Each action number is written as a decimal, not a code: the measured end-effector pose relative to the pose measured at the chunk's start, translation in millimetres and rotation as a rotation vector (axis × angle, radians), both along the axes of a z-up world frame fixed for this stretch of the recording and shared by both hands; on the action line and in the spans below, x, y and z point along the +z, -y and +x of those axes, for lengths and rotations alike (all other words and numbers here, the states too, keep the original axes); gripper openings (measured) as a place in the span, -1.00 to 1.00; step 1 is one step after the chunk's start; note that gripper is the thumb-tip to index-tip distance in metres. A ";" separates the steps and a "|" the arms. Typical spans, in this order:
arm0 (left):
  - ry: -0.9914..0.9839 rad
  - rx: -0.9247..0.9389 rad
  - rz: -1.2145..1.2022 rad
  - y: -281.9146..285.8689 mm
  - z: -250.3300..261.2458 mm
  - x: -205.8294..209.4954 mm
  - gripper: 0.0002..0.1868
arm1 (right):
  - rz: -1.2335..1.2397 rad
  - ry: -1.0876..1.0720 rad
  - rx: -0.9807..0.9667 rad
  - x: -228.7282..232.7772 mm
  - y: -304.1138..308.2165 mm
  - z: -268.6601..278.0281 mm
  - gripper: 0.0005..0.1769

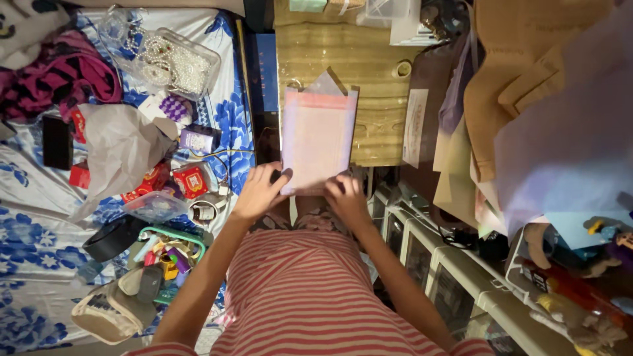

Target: The person wraps a book in translucent paper, then places it into a brown paper bag. They fold the bag flaps and smooth the package on a cluttered table.

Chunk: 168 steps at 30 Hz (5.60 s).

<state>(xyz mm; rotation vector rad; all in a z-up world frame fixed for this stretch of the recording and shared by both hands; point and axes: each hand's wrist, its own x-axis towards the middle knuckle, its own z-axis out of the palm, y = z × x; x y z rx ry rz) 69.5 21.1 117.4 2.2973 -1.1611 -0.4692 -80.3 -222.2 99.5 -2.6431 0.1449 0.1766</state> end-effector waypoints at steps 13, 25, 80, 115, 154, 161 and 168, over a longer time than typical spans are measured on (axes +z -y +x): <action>-0.245 0.724 -0.270 6.5 -79.7 -74.7 -0.36 | -0.038 0.196 0.032 11.0 -5.5 -4.0 -0.46; -1.606 1.242 -1.133 64.2 -156.6 -135.4 -0.62 | -0.170 0.256 0.258 -15.4 -1.7 -1.6 -0.47; -1.454 1.370 -1.265 30.6 -88.0 -104.0 -0.73 | 0.626 -0.464 -0.086 -78.1 137.1 243.0 -0.44; -1.089 1.028 -0.473 66.1 126.1 -106.5 -0.56 | 0.971 0.034 -1.040 -86.9 151.3 118.0 -0.63; 0.344 0.171 0.098 132.0 93.2 -8.1 -0.25 | -0.230 0.032 -0.212 17.4 33.5 168.4 -0.16; 0.352 0.151 0.146 133.3 91.7 -12.1 -0.26 | -0.245 0.086 -0.211 13.5 35.2 166.6 -0.18; 0.307 0.275 0.072 110.6 96.6 -3.7 -0.30 | -0.325 0.167 -0.165 17.7 54.6 142.0 -0.19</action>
